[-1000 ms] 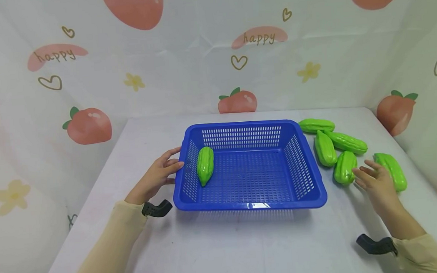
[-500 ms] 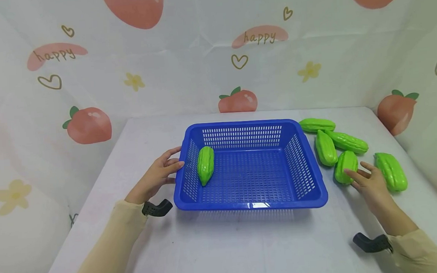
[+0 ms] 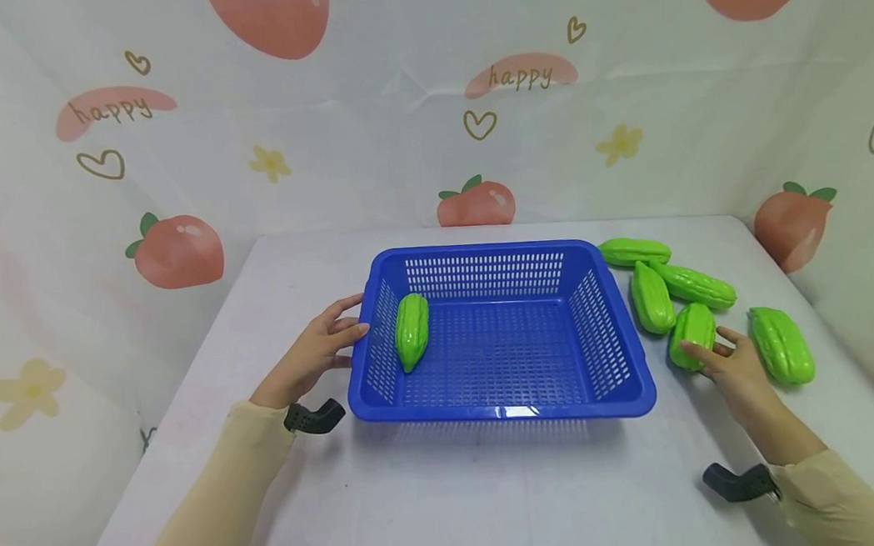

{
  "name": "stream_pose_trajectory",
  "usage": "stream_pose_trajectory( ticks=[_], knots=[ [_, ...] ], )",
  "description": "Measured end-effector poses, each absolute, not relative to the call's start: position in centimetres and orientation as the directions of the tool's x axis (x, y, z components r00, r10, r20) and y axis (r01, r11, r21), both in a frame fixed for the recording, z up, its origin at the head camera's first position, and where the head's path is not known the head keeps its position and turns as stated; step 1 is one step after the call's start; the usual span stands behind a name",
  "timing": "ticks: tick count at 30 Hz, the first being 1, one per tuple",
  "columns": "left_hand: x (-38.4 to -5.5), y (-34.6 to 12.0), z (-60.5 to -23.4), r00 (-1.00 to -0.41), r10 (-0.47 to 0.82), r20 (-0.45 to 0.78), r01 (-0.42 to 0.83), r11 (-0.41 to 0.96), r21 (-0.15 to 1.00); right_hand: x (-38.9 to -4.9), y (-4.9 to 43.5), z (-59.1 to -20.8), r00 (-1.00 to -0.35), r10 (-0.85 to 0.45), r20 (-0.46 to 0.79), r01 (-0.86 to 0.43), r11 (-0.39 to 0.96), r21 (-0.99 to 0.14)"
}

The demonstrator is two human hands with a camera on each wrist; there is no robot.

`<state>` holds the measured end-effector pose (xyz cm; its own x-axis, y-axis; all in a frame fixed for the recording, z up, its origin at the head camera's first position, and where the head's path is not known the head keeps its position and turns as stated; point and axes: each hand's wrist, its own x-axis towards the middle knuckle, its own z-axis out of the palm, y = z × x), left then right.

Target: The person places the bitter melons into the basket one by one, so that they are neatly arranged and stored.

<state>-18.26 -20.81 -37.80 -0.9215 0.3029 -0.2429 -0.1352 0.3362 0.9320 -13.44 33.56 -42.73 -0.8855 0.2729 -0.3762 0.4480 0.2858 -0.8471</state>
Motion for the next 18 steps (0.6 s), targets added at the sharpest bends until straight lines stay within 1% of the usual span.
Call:
stream_pose_trajectory(
  ticks=[7,18],
  knots=[
    [-18.26,-20.74,-37.81,-0.924,0.295,-0.242,-0.137,0.336,0.932,-13.4,33.52,-42.66,-0.886,0.274,-0.375,0.453,0.337,-0.825],
    [-18.34,-20.7,-37.97,-0.929,0.277,-0.244,-0.138,0.352,0.926,-12.96,33.41,-42.76,-0.896,0.271,-0.351,0.431,0.345,-0.834]
  ],
)
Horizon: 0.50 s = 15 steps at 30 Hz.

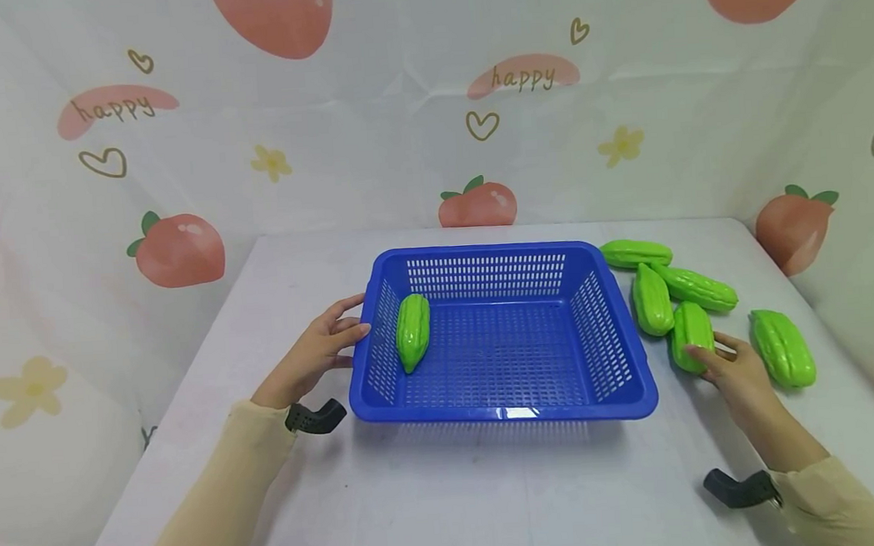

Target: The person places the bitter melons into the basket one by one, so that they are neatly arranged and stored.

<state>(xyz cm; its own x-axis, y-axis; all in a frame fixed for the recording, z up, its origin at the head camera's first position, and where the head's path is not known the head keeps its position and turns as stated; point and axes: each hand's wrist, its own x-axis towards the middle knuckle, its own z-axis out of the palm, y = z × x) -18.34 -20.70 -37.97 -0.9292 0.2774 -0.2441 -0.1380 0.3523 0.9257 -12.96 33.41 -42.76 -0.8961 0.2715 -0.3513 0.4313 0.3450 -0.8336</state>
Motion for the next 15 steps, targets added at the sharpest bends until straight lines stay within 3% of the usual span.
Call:
stream_pose_trajectory(
  ticks=[8,15],
  knots=[
    [-18.3,-20.7,-37.9,-0.927,0.283,-0.248,-0.142,0.347,0.927,-12.6,33.6,-42.6,-0.884,0.288,-0.368,0.437,0.23,-0.869],
    [-18.4,-20.8,-38.0,-0.925,0.292,-0.244,-0.137,0.343,0.929,-12.2,34.5,-42.6,-0.896,0.263,-0.358,0.361,-0.041,-0.932]
  ],
)
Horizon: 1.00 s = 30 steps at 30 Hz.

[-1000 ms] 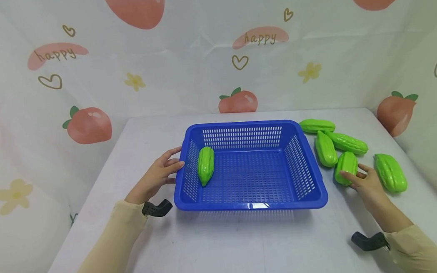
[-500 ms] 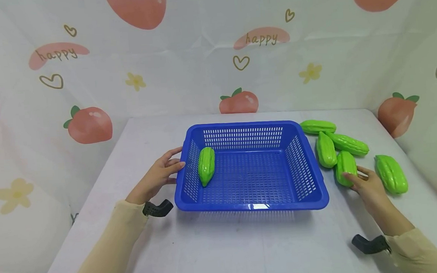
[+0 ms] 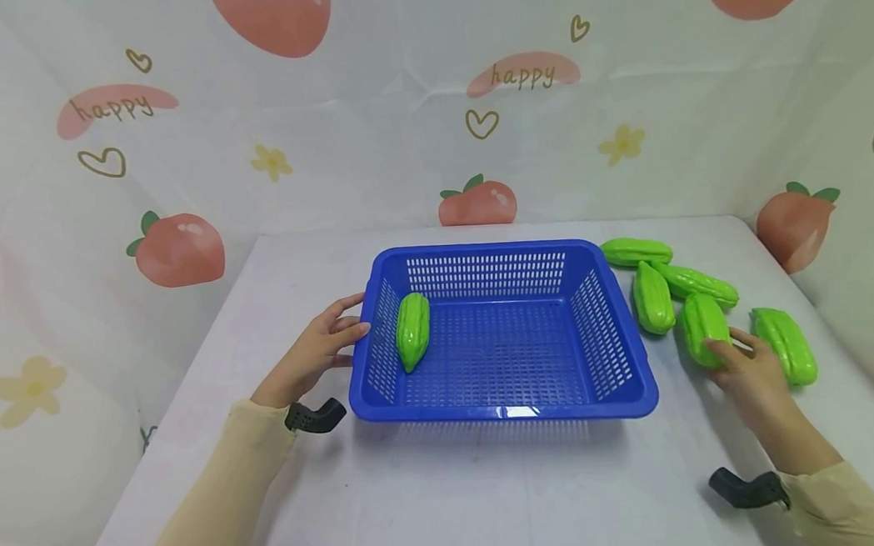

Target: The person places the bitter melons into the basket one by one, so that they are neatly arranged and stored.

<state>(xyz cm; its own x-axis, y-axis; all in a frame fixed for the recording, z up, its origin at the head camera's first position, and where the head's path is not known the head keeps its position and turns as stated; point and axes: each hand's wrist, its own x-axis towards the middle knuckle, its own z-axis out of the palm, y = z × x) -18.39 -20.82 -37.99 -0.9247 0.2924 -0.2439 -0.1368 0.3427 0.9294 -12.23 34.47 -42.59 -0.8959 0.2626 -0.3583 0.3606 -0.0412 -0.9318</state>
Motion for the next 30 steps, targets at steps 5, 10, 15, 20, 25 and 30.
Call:
stream_pose_trajectory(
  ticks=[5,10,15,20,25,30],
  knots=[
    [-18.4,-20.9,-38.0,-0.924,0.3,-0.235,-0.126,0.343,0.931,-12.2,35.0,-42.1,-0.891,0.261,-0.371,0.323,-0.209,-0.923],
    [-18.4,-20.9,-38.0,-0.925,0.303,-0.232,-0.121,0.343,0.931,-12.2,35.1,-41.5,-0.876,0.289,-0.387,0.307,-0.285,-0.908],
    [-18.4,-20.9,-38.1,-0.924,0.305,-0.23,-0.12,0.34,0.933,-12.1,35.1,-41.1,-0.884,0.301,-0.357,0.24,-0.364,-0.9],
    [-18.4,-20.9,-38.1,-0.925,0.301,-0.233,-0.122,0.344,0.931,-12.0,35.2,-41.0,-0.902,0.331,-0.277,0.128,-0.407,-0.904],
    [-18.4,-20.9,-38.1,-0.924,0.304,-0.23,-0.12,0.342,0.932,-11.9,35.3,-40.7,-0.909,0.349,-0.228,0.085,-0.38,-0.921],
    [-18.4,-20.9,-38.0,-0.925,0.301,-0.233,-0.122,0.347,0.93,-12.0,35.3,-40.2,-0.897,0.393,-0.202,0.084,-0.297,-0.951]
  ],
)
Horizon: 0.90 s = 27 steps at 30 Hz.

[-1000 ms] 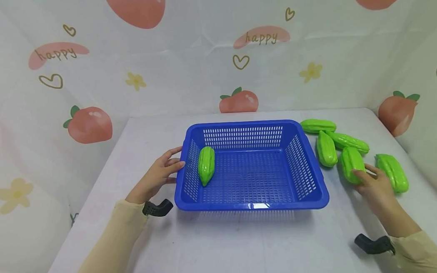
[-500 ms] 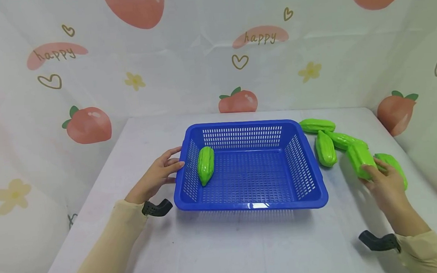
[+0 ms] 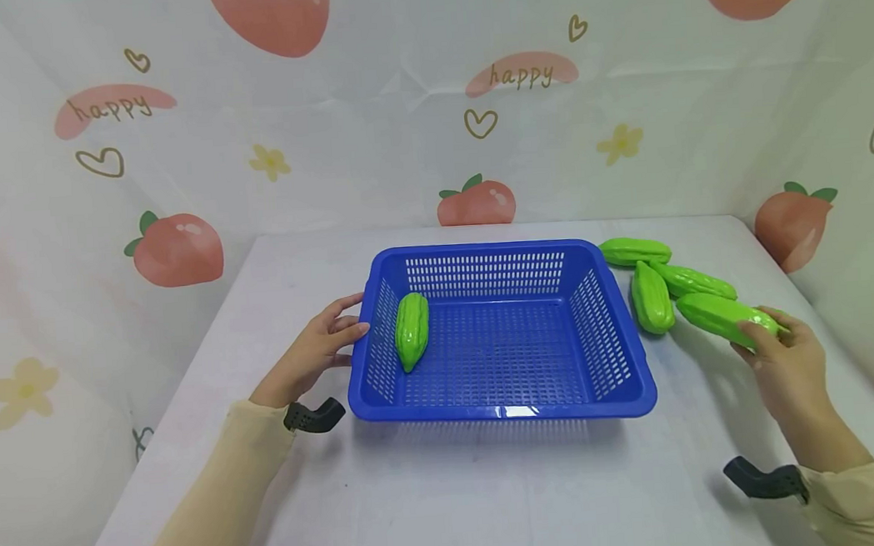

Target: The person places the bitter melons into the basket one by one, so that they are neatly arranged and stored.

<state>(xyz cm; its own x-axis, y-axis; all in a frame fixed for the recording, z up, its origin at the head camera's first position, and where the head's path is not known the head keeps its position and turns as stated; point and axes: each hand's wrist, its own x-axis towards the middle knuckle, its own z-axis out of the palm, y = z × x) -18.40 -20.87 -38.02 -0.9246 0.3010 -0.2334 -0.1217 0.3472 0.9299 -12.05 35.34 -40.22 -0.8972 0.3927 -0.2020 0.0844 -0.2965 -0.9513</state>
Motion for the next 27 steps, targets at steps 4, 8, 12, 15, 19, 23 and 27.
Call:
stream_pose_trajectory(
  ticks=[4,8,12,15,19,23,27],
  knots=[
    [-18.4,-20.8,-38.0,-0.927,0.289,-0.239,-0.127,0.359,0.925,-12.2,35.2,-39.6,-0.884,0.427,-0.189,0.055,-0.307,-0.95],
    [-18.4,-20.8,-37.9,-0.928,0.291,-0.234,-0.121,0.359,0.925,-12.4,35.1,-38.9,-0.871,0.445,-0.207,0.055,-0.331,-0.942],
    [-18.3,-20.9,-37.9,-0.925,0.303,-0.228,-0.114,0.351,0.93,-12.5,35.0,-38.2,-0.868,0.448,-0.215,0.06,-0.334,-0.941],
    [-18.3,-20.9,-37.8,-0.924,0.307,-0.227,-0.112,0.352,0.929,-12.6,34.9,-37.5,-0.868,0.458,-0.191,0.041,-0.318,-0.947],
    [-18.3,-20.9,-37.8,-0.924,0.307,-0.227,-0.11,0.354,0.929,-12.9,34.6,-36.6,-0.873,0.467,-0.14,-0.041,-0.356,-0.933],
    [-18.3,-21.0,-37.8,-0.925,0.307,-0.226,-0.107,0.359,0.927,-13.1,34.3,-35.6,-0.882,0.462,-0.097,-0.112,-0.402,-0.909],
    [-18.4,-21.0,-37.9,-0.924,0.308,-0.227,-0.108,0.359,0.927,-13.4,33.8,-34.6,-0.885,0.458,-0.08,-0.109,-0.372,-0.922]
  ],
)
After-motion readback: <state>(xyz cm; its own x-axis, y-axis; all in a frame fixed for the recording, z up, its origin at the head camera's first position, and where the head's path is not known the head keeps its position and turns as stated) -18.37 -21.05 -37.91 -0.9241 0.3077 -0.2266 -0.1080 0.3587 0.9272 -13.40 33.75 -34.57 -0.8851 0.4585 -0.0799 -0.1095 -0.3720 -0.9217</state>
